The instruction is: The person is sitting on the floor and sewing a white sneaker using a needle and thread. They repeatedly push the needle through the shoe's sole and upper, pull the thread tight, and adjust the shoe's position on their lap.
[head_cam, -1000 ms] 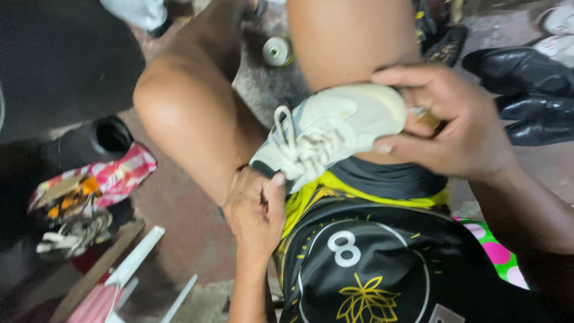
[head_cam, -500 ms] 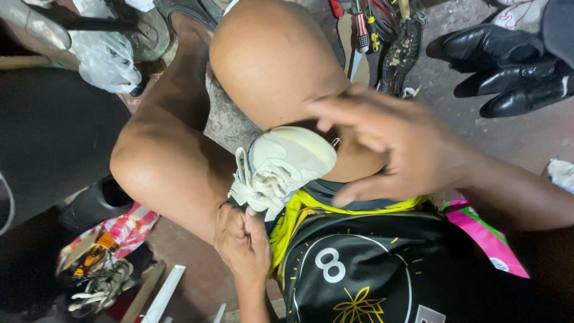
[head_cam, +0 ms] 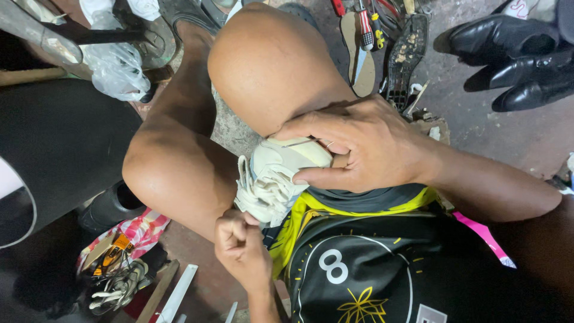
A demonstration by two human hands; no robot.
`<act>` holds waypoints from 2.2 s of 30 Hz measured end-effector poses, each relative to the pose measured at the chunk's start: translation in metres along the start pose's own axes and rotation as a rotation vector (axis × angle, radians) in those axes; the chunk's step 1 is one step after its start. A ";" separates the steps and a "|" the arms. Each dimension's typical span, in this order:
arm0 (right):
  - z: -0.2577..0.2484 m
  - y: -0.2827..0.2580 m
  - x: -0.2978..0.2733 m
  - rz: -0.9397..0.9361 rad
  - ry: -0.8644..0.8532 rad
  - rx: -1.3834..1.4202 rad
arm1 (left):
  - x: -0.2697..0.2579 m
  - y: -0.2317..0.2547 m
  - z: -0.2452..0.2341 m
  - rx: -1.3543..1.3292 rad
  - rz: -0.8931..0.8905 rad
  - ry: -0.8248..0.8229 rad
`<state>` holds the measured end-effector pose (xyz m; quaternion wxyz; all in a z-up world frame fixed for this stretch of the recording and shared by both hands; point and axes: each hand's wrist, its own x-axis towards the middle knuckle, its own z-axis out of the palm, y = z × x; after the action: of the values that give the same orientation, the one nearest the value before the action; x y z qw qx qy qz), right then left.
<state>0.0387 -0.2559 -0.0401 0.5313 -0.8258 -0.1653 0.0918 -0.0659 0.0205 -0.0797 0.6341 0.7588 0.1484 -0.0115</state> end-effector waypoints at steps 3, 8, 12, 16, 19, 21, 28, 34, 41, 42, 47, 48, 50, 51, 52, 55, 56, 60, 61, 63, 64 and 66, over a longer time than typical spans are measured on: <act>0.001 0.004 -0.001 -0.061 0.025 -0.032 | 0.002 0.015 -0.003 0.339 -0.048 -0.113; 0.008 0.009 0.000 -0.076 0.054 -0.078 | 0.009 0.024 -0.001 0.658 0.308 -0.260; 0.011 0.013 0.003 -0.080 0.055 -0.035 | 0.015 0.014 -0.007 0.467 0.110 -0.243; 0.015 0.015 0.006 -0.059 0.028 -0.045 | 0.012 -0.002 -0.021 0.291 0.074 -0.225; 0.016 0.017 0.006 -0.057 0.024 -0.051 | 0.010 -0.014 -0.025 0.244 0.071 -0.208; 0.018 0.016 0.006 -0.077 0.033 -0.060 | 0.008 -0.016 -0.026 0.225 0.051 -0.195; 0.004 0.017 -0.002 -0.026 0.027 0.130 | 0.025 0.050 -0.043 0.208 -0.277 -0.183; 0.004 0.012 -0.014 0.010 0.037 0.302 | 0.026 0.108 -0.002 1.032 0.450 -0.052; 0.014 -0.001 -0.018 0.119 -0.072 0.861 | 0.050 0.096 0.077 0.786 0.523 -0.438; 0.014 -0.002 -0.020 0.172 -0.091 0.896 | 0.054 0.095 0.073 0.739 0.509 -0.482; 0.015 -0.001 -0.035 0.144 -0.049 0.868 | 0.054 0.082 0.029 0.197 0.314 -0.640; 0.013 0.000 -0.033 0.093 -0.006 0.849 | 0.055 0.080 0.021 0.044 0.267 -0.666; 0.008 0.000 -0.028 0.040 0.049 0.657 | 0.053 0.073 0.014 -0.230 0.177 -0.699; 0.004 0.000 -0.027 0.041 0.071 0.483 | 0.051 0.070 0.012 -0.353 0.132 -0.712; 0.001 -0.001 -0.026 0.047 0.076 0.382 | 0.047 0.066 0.012 -0.440 0.098 -0.708; -0.002 -0.009 -0.030 0.093 0.062 0.155 | 0.043 0.058 0.017 -0.635 0.075 -0.735; -0.001 -0.013 -0.033 0.122 0.027 0.139 | 0.041 0.057 0.017 -0.659 0.078 -0.745; 0.012 -0.026 -0.037 -0.069 0.008 0.156 | 0.041 0.056 0.017 -0.685 0.078 -0.795; 0.014 -0.031 -0.037 -0.084 -0.007 0.161 | 0.040 0.057 0.016 -0.687 0.070 -0.801; 0.020 -0.040 -0.037 -0.114 -0.037 0.168 | 0.040 0.058 0.014 -0.669 0.082 -0.815; 0.022 -0.043 -0.035 -0.169 -0.040 0.158 | 0.040 0.058 0.013 -0.650 0.103 -0.822; 0.025 -0.050 -0.032 -0.277 -0.047 0.135 | 0.040 0.060 0.012 -0.622 0.109 -0.828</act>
<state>-0.0078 -0.2275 -0.0065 0.5893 -0.7550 -0.2836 0.0480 -0.0114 0.0079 -0.0328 0.8348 0.4730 -0.1584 -0.2330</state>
